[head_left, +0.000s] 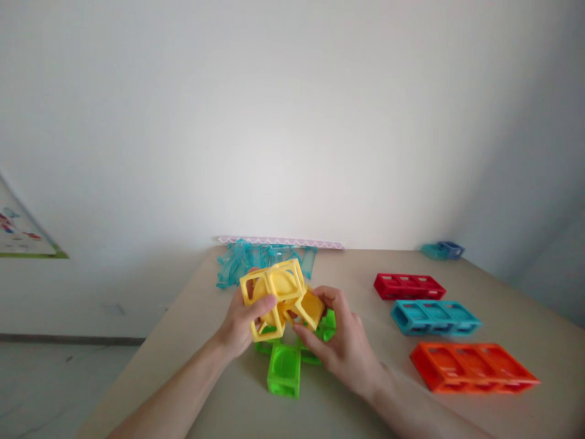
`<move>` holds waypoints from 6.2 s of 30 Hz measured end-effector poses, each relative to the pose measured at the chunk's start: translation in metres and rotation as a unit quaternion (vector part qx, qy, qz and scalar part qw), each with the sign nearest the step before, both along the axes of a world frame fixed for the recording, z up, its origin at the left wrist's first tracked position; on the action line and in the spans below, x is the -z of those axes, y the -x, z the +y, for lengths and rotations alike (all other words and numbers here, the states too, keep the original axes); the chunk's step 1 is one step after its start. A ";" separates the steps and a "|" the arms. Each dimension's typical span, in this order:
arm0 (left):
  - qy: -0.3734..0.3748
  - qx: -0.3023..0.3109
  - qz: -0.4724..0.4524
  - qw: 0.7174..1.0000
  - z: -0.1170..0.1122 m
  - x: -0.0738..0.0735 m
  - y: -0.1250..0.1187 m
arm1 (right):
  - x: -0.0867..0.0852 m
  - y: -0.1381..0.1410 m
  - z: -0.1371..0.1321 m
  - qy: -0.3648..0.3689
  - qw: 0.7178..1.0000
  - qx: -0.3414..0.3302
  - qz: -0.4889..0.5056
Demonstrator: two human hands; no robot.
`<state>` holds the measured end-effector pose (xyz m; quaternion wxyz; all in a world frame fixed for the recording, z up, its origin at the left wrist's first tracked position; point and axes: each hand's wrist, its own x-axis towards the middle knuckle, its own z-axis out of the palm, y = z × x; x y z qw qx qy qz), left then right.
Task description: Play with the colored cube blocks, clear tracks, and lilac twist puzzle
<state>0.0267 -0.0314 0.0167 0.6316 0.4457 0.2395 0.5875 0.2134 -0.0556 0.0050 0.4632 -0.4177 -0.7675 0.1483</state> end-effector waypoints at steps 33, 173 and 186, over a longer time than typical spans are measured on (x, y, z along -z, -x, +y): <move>0.056 0.018 -0.004 0.998 0.007 -0.004 0.001 | -0.004 0.005 0.004 0.019 0.990 -0.074 0.117; -0.317 -0.102 0.241 0.912 0.002 0.003 0.019 | -0.011 -0.009 0.004 -0.081 0.993 -0.081 -0.004; -0.272 -0.078 0.228 0.932 0.000 0.010 0.013 | -0.021 -0.011 -0.004 -0.105 0.992 -0.065 -0.023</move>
